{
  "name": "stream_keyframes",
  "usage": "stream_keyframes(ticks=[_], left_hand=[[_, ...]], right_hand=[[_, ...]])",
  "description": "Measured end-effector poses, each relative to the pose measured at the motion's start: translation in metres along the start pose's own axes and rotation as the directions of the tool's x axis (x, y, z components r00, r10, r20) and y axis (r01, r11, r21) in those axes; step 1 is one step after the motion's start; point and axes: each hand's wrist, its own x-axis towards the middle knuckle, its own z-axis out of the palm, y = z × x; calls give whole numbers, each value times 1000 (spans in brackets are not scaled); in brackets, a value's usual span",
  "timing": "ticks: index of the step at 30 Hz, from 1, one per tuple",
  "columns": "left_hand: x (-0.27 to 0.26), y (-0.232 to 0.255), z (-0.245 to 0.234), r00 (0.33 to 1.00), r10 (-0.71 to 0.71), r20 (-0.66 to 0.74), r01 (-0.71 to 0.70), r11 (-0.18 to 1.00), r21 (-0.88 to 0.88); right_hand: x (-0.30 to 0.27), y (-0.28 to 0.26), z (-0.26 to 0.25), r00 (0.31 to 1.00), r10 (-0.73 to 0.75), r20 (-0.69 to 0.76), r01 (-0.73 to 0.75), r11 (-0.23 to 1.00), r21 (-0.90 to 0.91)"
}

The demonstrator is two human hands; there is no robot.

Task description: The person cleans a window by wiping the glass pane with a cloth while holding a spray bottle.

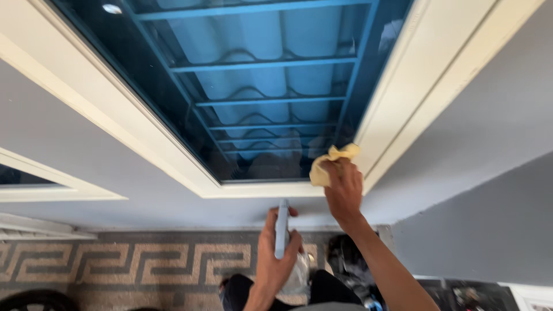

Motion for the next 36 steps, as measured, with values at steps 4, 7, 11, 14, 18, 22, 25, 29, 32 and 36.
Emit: stream_keyframes(ticks=[4, 7, 11, 14, 18, 22, 25, 29, 32, 36], left_hand=[[8, -16, -18, 999, 13, 50, -15, 999, 38], [15, -29, -36, 997, 62, 50, -63, 998, 5], [23, -45, -64, 994, 99, 46, -100, 995, 26], [30, -59, -92, 994, 95, 45, -97, 994, 44], [33, -68, -127, 994, 90, 58, -93, 994, 52], [40, -79, -158, 994, 97, 42, -99, 994, 44], [49, -87, -164, 985, 163, 63, -167, 984, 57], [54, -93, -157, 989, 123, 78, -127, 991, 37], [52, -96, -149, 985, 132, 110, -132, 991, -6], [56, -104, -140, 980, 147, 131, -150, 989, 10]], right_hand=[[2, 9, 14, 965, 16, -263, 2, 998, 65], [-15, 6, 48, 932, 76, -354, -39, 993, 108], [-40, -21, 95, 928, 286, -239, -207, 929, 307], [-30, -46, 124, 746, 544, -384, -325, 801, 503], [-16, -116, 166, 830, 386, -402, -236, 897, 374], [-23, -143, 195, 939, 85, -334, 4, 966, 258], [-28, -114, 201, 954, -269, -132, 277, 960, 47], [-23, -40, 163, 976, 199, 94, -217, 935, 281], [-24, -18, 115, 921, 50, -386, -99, 989, -110], [-16, -9, 82, 843, 88, -531, -152, 985, -78]])
